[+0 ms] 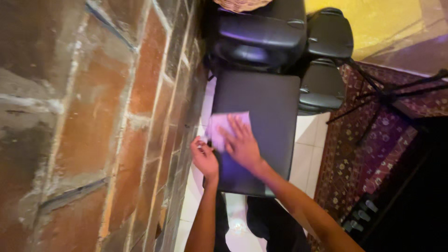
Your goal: The person wipes a stool, a music stand, a sound mixer, and a neon wall sign using a cloth.
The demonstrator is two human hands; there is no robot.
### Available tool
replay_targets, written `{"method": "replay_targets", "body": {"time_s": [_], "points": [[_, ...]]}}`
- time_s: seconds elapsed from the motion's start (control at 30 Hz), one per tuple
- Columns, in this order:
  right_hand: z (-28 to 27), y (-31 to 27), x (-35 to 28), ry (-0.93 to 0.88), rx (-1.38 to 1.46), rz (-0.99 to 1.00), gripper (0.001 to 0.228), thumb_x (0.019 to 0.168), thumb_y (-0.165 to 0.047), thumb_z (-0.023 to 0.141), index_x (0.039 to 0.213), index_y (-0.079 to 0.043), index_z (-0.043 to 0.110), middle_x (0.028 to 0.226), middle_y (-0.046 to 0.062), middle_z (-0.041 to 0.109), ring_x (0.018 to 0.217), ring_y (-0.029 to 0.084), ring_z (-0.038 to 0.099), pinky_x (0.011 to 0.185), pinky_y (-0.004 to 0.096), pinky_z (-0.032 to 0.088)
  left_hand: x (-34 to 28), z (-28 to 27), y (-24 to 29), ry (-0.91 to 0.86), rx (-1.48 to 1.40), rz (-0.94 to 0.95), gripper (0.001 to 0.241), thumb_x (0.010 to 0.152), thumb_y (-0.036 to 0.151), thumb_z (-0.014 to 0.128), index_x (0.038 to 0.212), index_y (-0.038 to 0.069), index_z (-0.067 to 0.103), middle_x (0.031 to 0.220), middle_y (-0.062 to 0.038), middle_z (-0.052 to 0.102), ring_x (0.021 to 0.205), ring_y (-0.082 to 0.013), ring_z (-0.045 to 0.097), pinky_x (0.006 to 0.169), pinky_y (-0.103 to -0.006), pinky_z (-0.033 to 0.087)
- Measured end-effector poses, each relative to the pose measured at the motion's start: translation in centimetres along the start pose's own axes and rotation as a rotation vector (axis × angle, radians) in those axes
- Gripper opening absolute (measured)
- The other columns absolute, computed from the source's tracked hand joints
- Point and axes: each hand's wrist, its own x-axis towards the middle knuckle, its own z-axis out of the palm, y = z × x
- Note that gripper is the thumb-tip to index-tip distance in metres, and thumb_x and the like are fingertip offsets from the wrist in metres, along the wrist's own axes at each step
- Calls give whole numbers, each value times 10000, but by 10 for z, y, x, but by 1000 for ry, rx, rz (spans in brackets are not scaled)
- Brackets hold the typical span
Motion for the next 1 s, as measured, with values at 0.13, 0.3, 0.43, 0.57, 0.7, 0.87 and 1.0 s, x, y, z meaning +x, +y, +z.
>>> {"method": "replay_targets", "body": {"time_s": [0.13,0.3,0.43,0.57,0.7,0.87,1.0], "points": [[-34,-24,-67,-179,74,-45,645,883,-225,640,1514,-256,513,1625,218,335,1471,456,333,1169,576,297,-14,-13,3,-28,182,75,266,978,77,567,1236,63,632,1067,-149,645,796,-274,628,692,-416,532],[-63,-13,-130,-229,9,44,590,907,-261,652,1480,-325,529,1621,145,367,1482,385,365,1184,531,307,-47,-15,18,-201,435,344,287,914,40,605,1194,76,656,1105,-138,628,1049,-363,586,925,-473,470],[-70,20,-144,-162,-73,179,642,862,-281,668,1484,-301,510,1606,168,343,1464,416,343,1170,533,306,-66,-6,19,-343,535,379,247,932,76,631,1175,101,666,1118,-114,624,1087,-332,586,950,-481,431],[-51,51,-109,77,-110,259,628,926,-260,641,1534,-289,487,1658,189,318,1507,434,327,1201,534,306,-71,-2,13,-387,667,465,257,873,117,678,1127,156,688,1127,-80,637,1073,-309,596,897,-476,425],[-29,72,-41,164,-154,389,623,951,-278,607,1560,-293,477,1677,201,288,1531,437,300,1217,568,277,-66,-9,5,-427,614,474,269,888,110,674,1152,162,688,1136,-62,643,1103,-288,610,897,-469,431],[-3,71,33,165,-163,377,594,975,-301,618,1556,-308,495,1674,196,283,1521,449,283,1205,583,266,-58,-26,12,-372,454,457,282,876,42,663,1139,143,671,1140,-81,637,1029,-313,657,874,-442,520],[8,31,18,37,-117,125,607,949,-295,612,1546,-288,504,1664,217,268,1524,460,269,1218,590,259,-39,-32,26,-239,156,-7,306,925,16,591,1225,72,589,1179,-135,575,880,-287,657,677,-386,578]]}}
